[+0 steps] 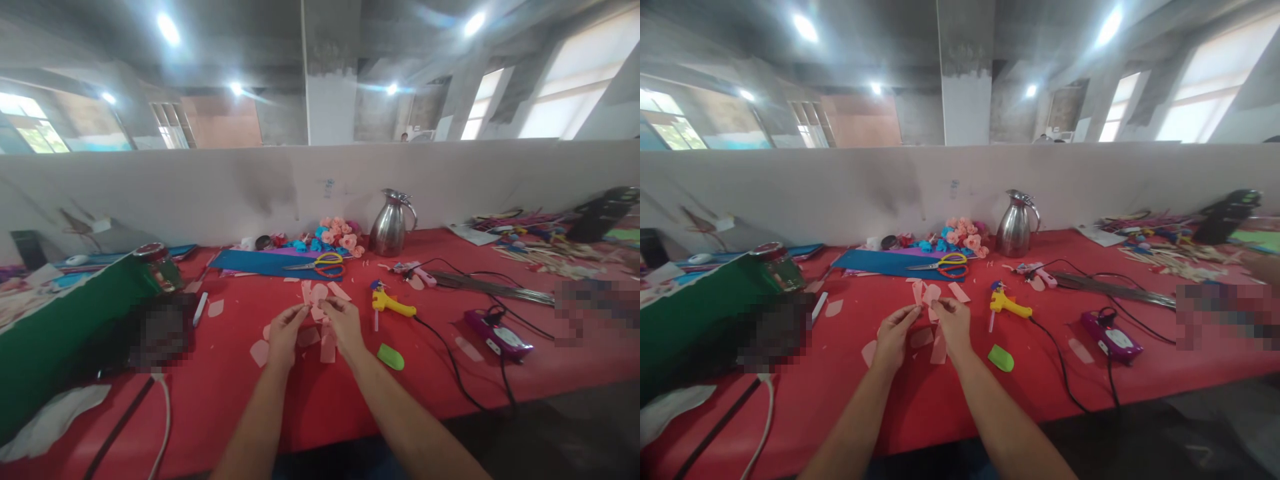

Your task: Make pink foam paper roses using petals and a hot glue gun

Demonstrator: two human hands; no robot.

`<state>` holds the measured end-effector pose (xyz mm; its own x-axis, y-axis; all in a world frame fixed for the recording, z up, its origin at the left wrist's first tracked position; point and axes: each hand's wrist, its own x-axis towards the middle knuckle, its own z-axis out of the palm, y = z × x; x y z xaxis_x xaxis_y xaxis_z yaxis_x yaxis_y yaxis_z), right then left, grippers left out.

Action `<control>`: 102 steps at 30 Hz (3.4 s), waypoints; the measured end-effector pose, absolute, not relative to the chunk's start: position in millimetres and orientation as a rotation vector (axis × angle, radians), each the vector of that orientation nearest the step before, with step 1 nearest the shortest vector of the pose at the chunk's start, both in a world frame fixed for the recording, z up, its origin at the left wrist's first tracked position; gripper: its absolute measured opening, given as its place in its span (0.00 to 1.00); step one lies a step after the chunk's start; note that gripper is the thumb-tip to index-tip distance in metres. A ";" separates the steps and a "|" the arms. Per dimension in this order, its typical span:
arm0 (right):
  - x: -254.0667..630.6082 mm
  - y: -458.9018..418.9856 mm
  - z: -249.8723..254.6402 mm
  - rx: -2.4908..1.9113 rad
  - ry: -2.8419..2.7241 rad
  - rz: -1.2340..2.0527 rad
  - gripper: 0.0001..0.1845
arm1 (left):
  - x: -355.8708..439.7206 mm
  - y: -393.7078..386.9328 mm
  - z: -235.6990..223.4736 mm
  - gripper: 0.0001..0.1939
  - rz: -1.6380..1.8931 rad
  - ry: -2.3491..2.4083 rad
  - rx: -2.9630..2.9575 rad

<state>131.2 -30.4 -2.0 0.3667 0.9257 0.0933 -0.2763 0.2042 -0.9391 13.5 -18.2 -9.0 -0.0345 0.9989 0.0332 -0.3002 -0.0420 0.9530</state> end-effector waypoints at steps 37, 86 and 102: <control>124.4 -39.5 5.3 -0.934 -0.781 1.074 0.08 | 14.9 -17.0 -11.3 0.07 1.395 1.128 1.249; 127.6 -37.1 -1.2 -0.788 -0.779 1.096 0.16 | 10.7 -14.5 -16.4 0.09 1.379 1.152 1.372; 123.7 -34.8 -11.9 -1.116 -1.068 0.838 0.12 | 13.2 -21.5 -11.6 0.09 1.464 1.280 1.719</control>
